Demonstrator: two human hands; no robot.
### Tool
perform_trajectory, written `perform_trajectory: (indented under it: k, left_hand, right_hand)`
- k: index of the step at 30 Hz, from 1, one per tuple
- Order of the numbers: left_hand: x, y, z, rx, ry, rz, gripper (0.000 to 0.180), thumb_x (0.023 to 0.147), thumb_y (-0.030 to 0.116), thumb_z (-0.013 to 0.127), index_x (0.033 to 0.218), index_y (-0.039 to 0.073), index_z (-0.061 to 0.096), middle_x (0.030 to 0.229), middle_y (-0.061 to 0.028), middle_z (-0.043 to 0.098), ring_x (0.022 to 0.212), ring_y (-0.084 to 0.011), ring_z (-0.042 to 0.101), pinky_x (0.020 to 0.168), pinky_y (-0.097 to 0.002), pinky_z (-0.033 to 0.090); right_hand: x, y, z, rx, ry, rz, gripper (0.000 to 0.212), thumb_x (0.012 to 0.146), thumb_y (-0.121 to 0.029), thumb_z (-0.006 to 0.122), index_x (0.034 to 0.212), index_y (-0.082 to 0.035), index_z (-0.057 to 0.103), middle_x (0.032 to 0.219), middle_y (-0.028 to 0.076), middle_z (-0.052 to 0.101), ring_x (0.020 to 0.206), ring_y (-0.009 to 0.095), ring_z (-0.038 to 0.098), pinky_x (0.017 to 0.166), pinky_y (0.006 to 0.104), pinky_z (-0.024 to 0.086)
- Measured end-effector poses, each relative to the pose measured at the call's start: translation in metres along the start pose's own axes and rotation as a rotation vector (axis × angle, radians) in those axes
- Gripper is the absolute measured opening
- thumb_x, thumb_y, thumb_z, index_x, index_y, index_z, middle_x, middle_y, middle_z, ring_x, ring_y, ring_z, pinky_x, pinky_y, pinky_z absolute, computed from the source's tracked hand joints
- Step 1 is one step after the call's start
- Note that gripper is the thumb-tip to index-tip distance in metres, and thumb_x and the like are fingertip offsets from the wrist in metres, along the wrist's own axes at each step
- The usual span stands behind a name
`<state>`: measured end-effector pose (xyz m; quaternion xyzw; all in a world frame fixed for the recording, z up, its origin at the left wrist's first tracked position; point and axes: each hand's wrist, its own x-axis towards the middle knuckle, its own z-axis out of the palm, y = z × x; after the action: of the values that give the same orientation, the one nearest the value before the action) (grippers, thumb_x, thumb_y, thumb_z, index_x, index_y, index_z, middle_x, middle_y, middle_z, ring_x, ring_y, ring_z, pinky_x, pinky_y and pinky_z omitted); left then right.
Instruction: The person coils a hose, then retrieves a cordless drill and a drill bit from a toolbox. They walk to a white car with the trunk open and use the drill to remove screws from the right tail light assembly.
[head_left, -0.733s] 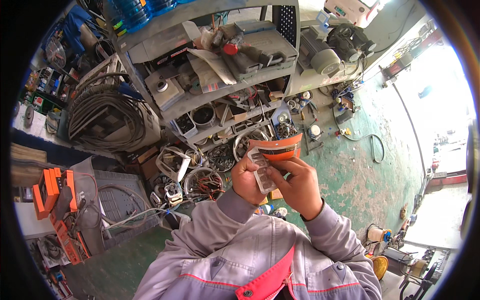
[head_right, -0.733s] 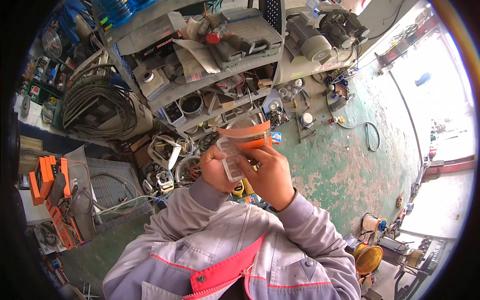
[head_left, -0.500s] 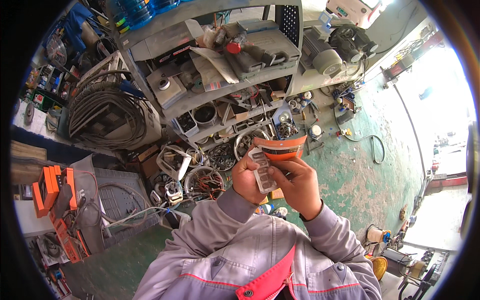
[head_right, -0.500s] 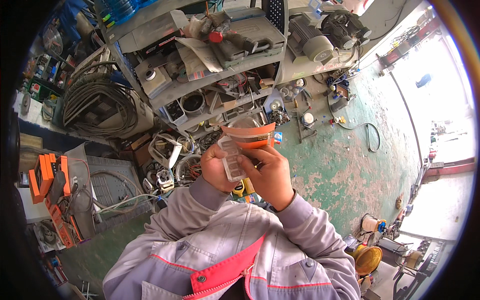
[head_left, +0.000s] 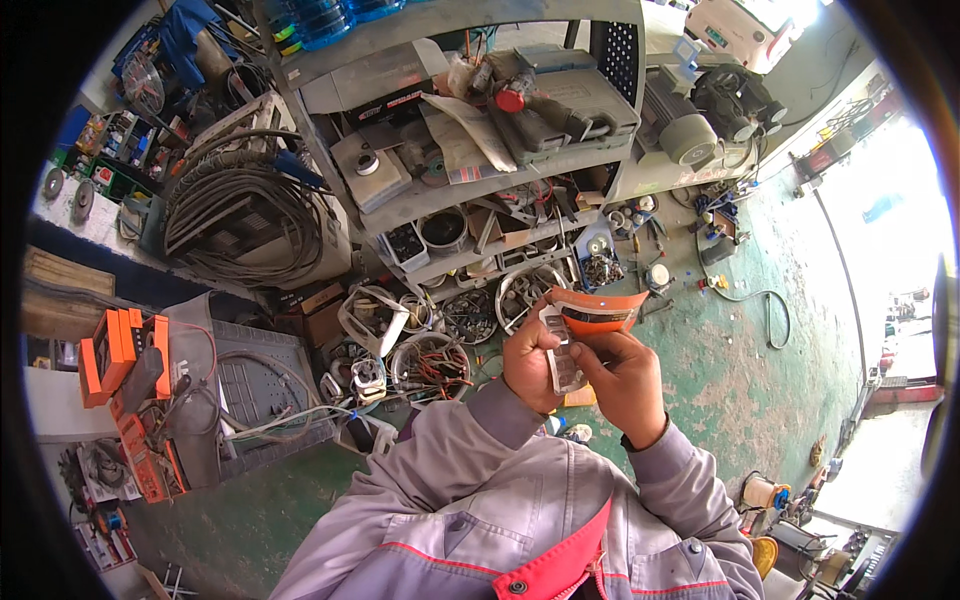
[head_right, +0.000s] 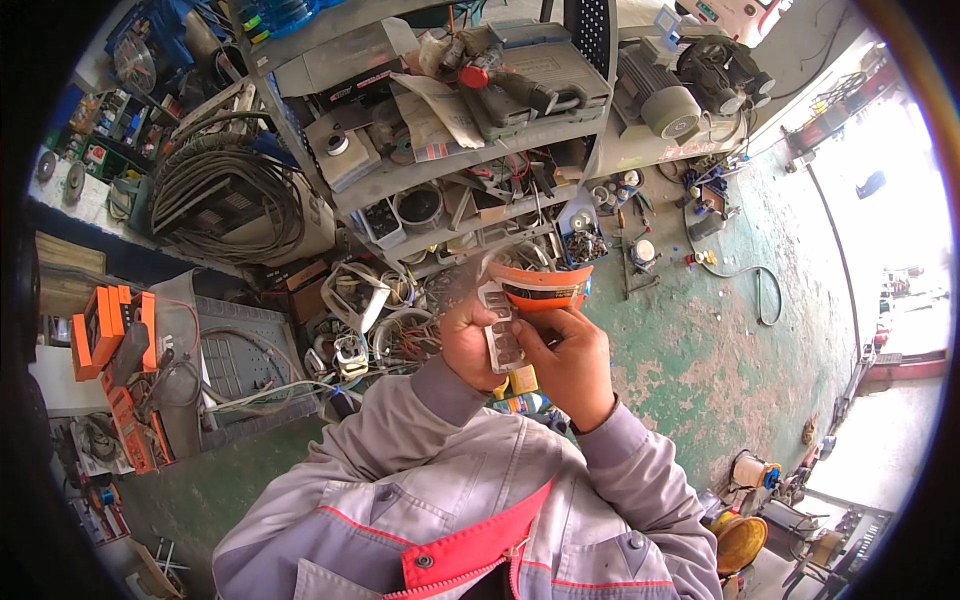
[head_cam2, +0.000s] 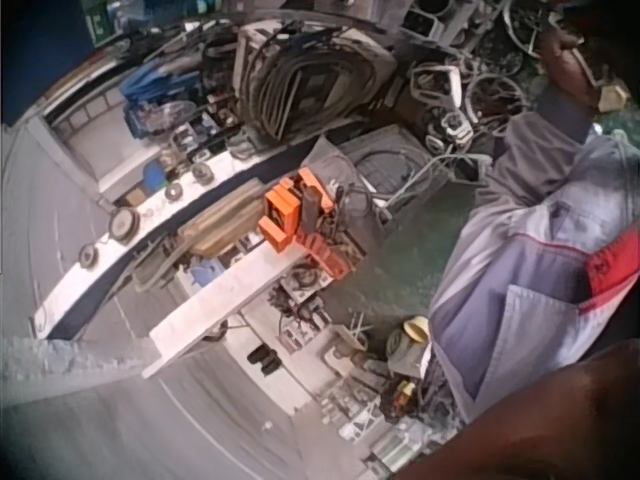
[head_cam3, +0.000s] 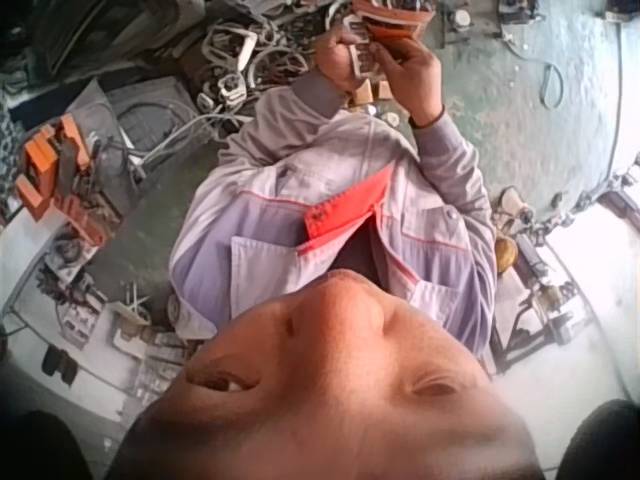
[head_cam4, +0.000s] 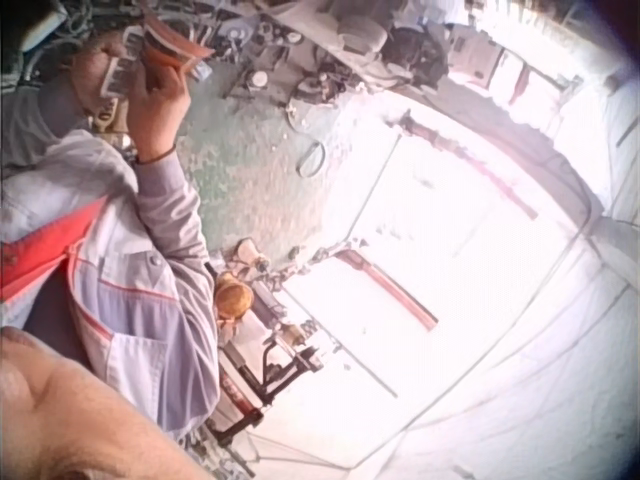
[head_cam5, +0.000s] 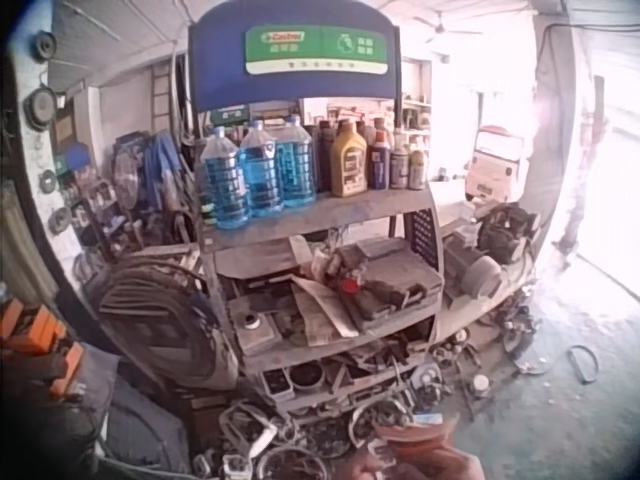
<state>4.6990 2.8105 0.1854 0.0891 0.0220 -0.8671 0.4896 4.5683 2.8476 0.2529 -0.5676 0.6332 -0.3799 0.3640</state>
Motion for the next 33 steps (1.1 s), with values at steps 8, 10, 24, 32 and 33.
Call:
perform_trajectory:
  k: [8,10,24,32,33]
  left_hand:
    - [0.001,0.003,-0.011,-0.021,-0.015,-0.019,0.047,0.082,0.019,0.043,0.124,0.005,0.059,0.115,-0.0123,0.068,0.105,-0.0284,0.067,0.096,-0.0427,0.054]
    - [0.000,0.003,-0.010,-0.027,0.003,-0.006,0.045,0.083,0.020,0.043,0.122,0.005,0.060,0.115,-0.0118,0.068,0.104,-0.0284,0.067,0.096,-0.0432,0.054]
    - [-0.008,-0.002,0.004,0.024,0.009,0.077,0.047,0.080,0.014,0.042,0.123,0.006,0.056,0.125,-0.0152,0.063,0.119,-0.0320,0.061,0.108,-0.0462,0.048]
    - [-0.005,0.001,-0.005,0.051,-0.061,0.072,0.061,0.080,0.024,0.044,0.137,0.004,0.053,0.143,-0.0199,0.056,0.129,-0.0375,0.056,0.112,-0.0527,0.044]
    - [-0.004,0.001,-0.006,0.063,-0.049,0.062,0.063,0.079,0.026,0.044,0.137,0.004,0.053,0.144,-0.0209,0.055,0.130,-0.0382,0.056,0.112,-0.0530,0.044]
  right_hand:
    - [-0.003,-0.004,0.012,-0.172,0.077,-0.146,0.019,0.088,-0.009,0.074,0.104,0.001,0.074,0.093,0.015,0.069,0.071,0.024,0.070,0.066,0.0337,0.055]
    - [-0.003,-0.004,0.013,-0.177,0.074,-0.172,0.019,0.088,-0.008,0.074,0.105,0.001,0.075,0.094,0.015,0.069,0.073,0.026,0.070,0.067,0.0341,0.055]
    - [0.003,0.003,0.003,-0.036,-0.012,-0.094,0.021,0.086,-0.008,0.076,0.105,-0.001,0.077,0.096,0.013,0.072,0.075,0.022,0.070,0.070,0.0314,0.056]
    - [-0.005,-0.009,-0.002,-0.010,-0.037,-0.032,0.023,0.088,-0.007,0.076,0.109,0.000,0.075,0.096,0.008,0.071,0.078,0.014,0.068,0.071,0.0275,0.054]
    - [-0.006,-0.011,-0.001,-0.005,-0.031,-0.072,0.027,0.086,-0.007,0.077,0.112,-0.001,0.074,0.099,0.009,0.071,0.078,0.015,0.069,0.070,0.0283,0.056]
